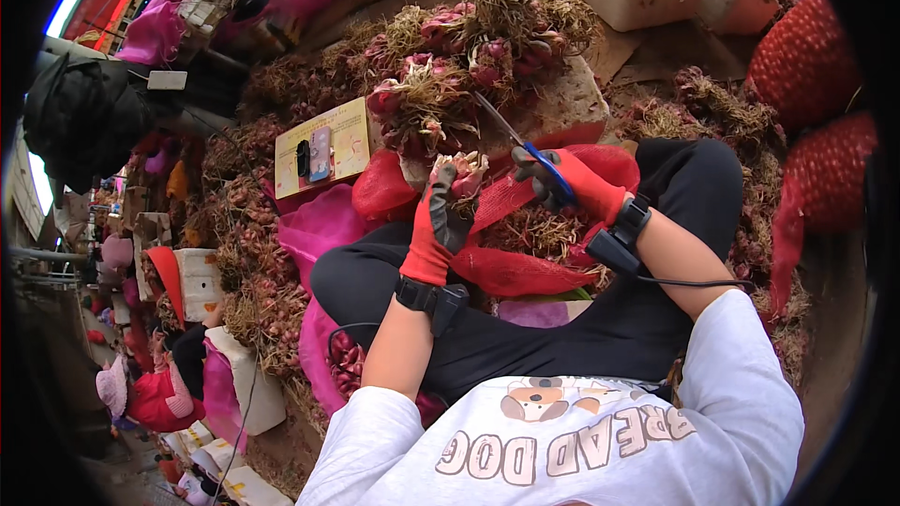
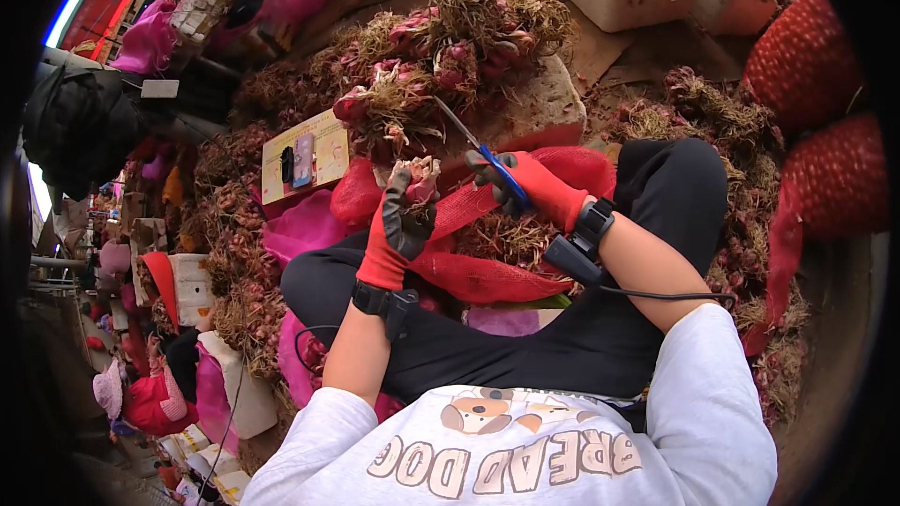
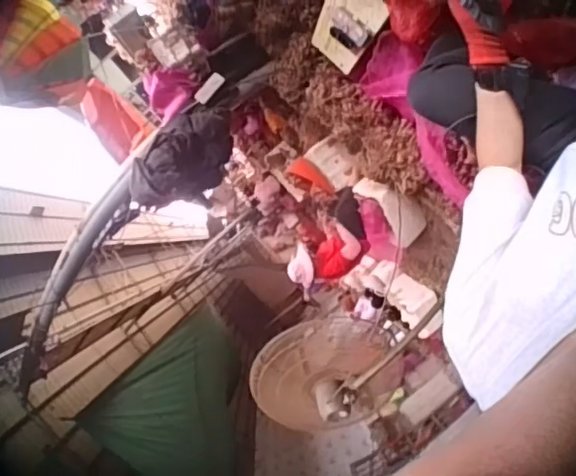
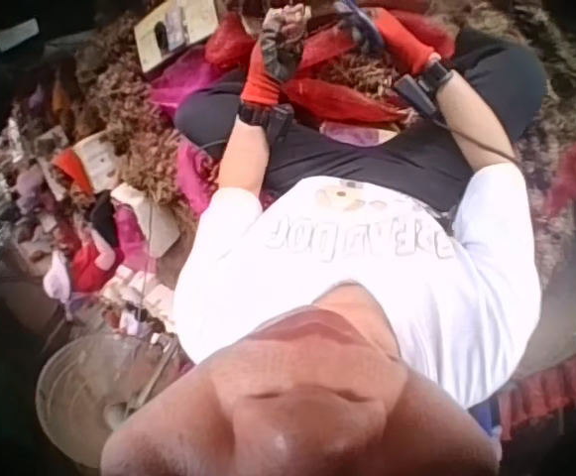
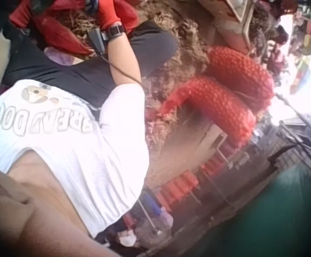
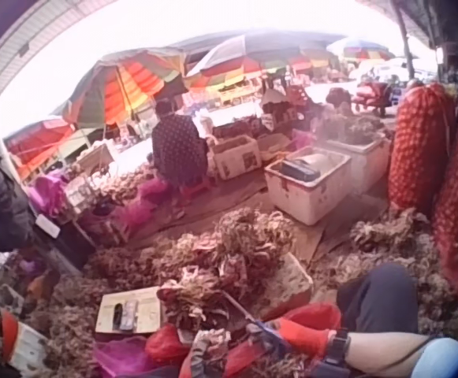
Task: The person uses scissors to trim the stems and roots from red onions and place them into a red mesh bag.
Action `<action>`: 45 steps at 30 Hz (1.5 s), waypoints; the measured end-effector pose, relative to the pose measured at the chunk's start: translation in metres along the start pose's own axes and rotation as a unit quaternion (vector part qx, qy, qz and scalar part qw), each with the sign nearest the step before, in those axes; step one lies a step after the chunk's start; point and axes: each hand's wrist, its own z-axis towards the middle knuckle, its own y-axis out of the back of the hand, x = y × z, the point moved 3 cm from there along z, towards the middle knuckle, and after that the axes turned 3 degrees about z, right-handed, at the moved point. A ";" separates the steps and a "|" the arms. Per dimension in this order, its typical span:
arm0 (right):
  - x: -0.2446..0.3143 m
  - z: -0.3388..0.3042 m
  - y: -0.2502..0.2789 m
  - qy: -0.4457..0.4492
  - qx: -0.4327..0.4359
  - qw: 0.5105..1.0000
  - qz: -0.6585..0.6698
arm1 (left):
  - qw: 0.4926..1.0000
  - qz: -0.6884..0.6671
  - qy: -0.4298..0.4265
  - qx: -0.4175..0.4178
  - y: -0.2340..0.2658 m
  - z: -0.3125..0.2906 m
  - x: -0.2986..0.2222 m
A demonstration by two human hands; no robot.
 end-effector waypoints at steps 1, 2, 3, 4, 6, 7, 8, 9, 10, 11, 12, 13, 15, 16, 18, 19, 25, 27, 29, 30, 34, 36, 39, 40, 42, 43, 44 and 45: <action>-0.001 -0.006 0.005 0.005 -0.015 0.999 0.029 | 0.999 0.004 -0.024 0.024 -0.022 -0.008 0.002; 0.001 -0.017 0.000 0.050 0.000 0.998 0.047 | 0.998 0.009 -0.049 0.044 -0.041 -0.018 0.001; -0.008 -0.016 0.006 0.168 -0.055 0.984 -0.037 | 0.995 0.011 -0.075 0.070 -0.065 -0.027 0.000; -0.025 -0.009 0.013 0.282 -0.111 0.945 -0.124 | 0.996 0.010 -0.058 0.065 -0.081 -0.027 0.018; -0.029 -0.021 -0.003 0.234 -0.098 0.967 0.014 | 0.981 0.139 -0.089 0.099 -0.081 -0.027 0.035; -0.030 -0.025 0.000 0.238 -0.101 0.965 0.032 | 0.966 0.201 -0.110 0.116 -0.086 -0.026 0.036; -0.030 -0.028 0.005 0.243 -0.104 0.963 0.049 | 0.939 0.266 -0.151 0.154 -0.083 -0.023 0.032; -0.030 -0.030 0.011 0.247 -0.107 0.961 0.067 | 0.969 0.174 -0.050 0.166 -0.082 -0.024 0.037; -0.034 -0.028 0.024 0.209 -0.114 0.971 -0.014 | 0.983 0.082 0.050 0.156 -0.087 -0.028 0.031; -0.034 -0.028 0.028 0.216 -0.105 0.971 0.003 | 0.977 0.116 0.094 0.151 -0.095 -0.032 0.020; -0.035 -0.028 0.031 0.224 -0.096 0.970 0.021 | 0.968 0.150 0.138 0.146 -0.100 -0.033 0.012; -0.034 -0.028 0.032 0.233 -0.084 0.968 0.036 | 0.957 0.183 0.178 0.139 -0.102 -0.034 0.009; -0.036 -0.027 0.025 0.250 -0.085 0.953 0.149 | 0.979 0.163 0.077 0.091 -0.099 -0.029 0.025; -0.039 -0.026 0.018 0.258 -0.086 0.940 0.205 | 0.986 0.153 0.027 0.067 -0.095 -0.027 0.040; -0.057 -0.019 0.010 0.206 -0.076 0.929 0.297 | 0.968 0.249 -0.022 -0.027 -0.066 -0.020 0.095; -0.067 -0.013 0.017 0.212 -0.096 0.927 0.295 | 0.960 0.272 -0.058 -0.034 -0.072 -0.020 0.103; -0.052 -0.019 0.027 0.218 -0.121 0.952 0.176 | 0.977 0.170 0.033 0.124 -0.088 -0.017 0.058; -0.056 -0.011 0.027 0.219 -0.143 0.955 0.141 | 0.973 0.139 0.089 0.163 -0.084 -0.012 0.053; -0.061 -0.005 0.022 0.182 -0.108 0.952 0.219 | 0.989 0.118 0.024 0.082 -0.085 -0.015 0.060; -0.064 -0.004 0.022 0.169 -0.112 0.950 0.238 | 0.995 0.075 0.009 0.062 -0.087 -0.018 0.065; -0.065 -0.002 0.014 0.159 -0.128 0.938 0.279 | 0.997 -0.047 0.056 0.013 -0.079 -0.017 0.075; -0.069 0.001 0.020 0.183 -0.107 0.925 0.316 | 0.984 -0.124 0.129 -0.003 -0.088 -0.016 0.070; -0.066 0.002 0.020 0.220 -0.015 0.879 0.423 | 0.930 -0.312 0.190 0.041 -0.096 -0.009 0.059; -0.062 0.001 0.021 0.232 0.013 0.859 0.456 | 0.918 -0.342 0.201 0.019 -0.106 -0.009 0.046; -0.057 -0.001 0.026 0.256 0.017 0.843 0.472 | 0.945 -0.310 0.102 0.025 -0.112 -0.005 0.037; -0.045 -0.007 0.028 0.268 -0.005 0.851 0.453 | 0.973 -0.227 0.041 0.013 -0.108 0.001 0.031; -0.034 -0.013 0.028 0.280 -0.026 0.855 0.435 | 0.990 -0.139 -0.021 0.000 -0.102 0.010 0.021; -0.026 -0.015 0.029 0.291 -0.047 0.859 0.417 | 0.995 -0.049 -0.083 -0.014 -0.099 0.015 0.014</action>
